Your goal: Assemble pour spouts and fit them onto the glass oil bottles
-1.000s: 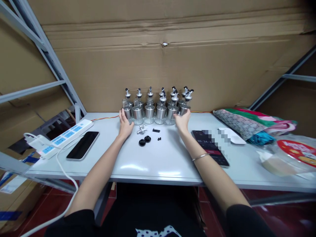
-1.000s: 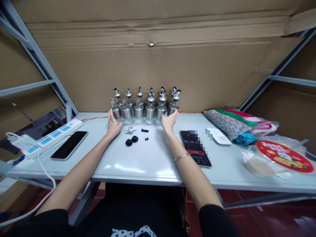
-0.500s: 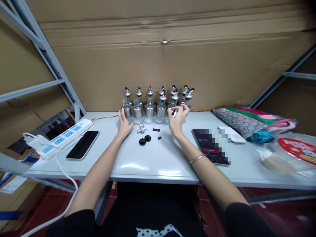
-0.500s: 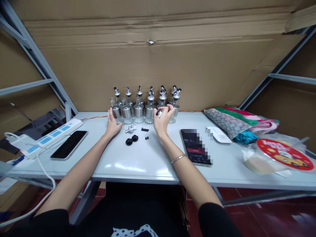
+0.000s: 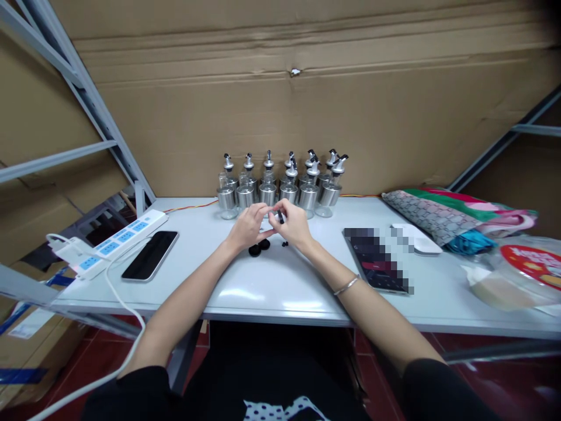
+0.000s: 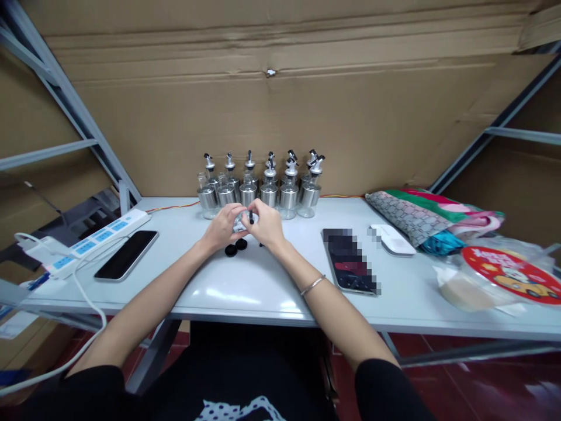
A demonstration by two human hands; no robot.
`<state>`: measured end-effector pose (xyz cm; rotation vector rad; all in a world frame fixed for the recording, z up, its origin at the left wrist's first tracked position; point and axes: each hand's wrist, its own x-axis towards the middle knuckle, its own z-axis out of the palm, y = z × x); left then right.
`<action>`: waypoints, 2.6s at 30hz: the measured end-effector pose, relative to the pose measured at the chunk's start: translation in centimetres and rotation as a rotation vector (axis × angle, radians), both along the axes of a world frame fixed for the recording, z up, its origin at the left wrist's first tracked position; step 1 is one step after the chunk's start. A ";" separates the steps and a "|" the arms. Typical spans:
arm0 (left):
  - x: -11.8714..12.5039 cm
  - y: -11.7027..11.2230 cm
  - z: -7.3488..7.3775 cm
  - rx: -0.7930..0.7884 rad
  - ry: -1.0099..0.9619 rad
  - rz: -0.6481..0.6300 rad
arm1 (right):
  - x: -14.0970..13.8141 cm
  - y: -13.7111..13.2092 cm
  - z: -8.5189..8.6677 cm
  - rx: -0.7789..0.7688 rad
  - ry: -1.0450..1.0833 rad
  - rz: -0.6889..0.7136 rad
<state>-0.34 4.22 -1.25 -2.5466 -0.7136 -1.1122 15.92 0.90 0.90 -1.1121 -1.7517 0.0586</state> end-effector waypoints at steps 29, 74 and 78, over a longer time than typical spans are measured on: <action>0.0 -1.1 0.9 -0.130 -0.074 0.080 | 0.7 -0.1 0.2 0.177 -0.271 0.197; -1.1 -0.7 1.3 0.010 -0.230 0.161 | 4.4 2.9 -2.1 -0.515 -0.528 -0.209; -1.3 -0.6 1.3 0.002 -0.253 0.164 | 4.6 2.8 -2.0 -0.523 -0.555 -0.225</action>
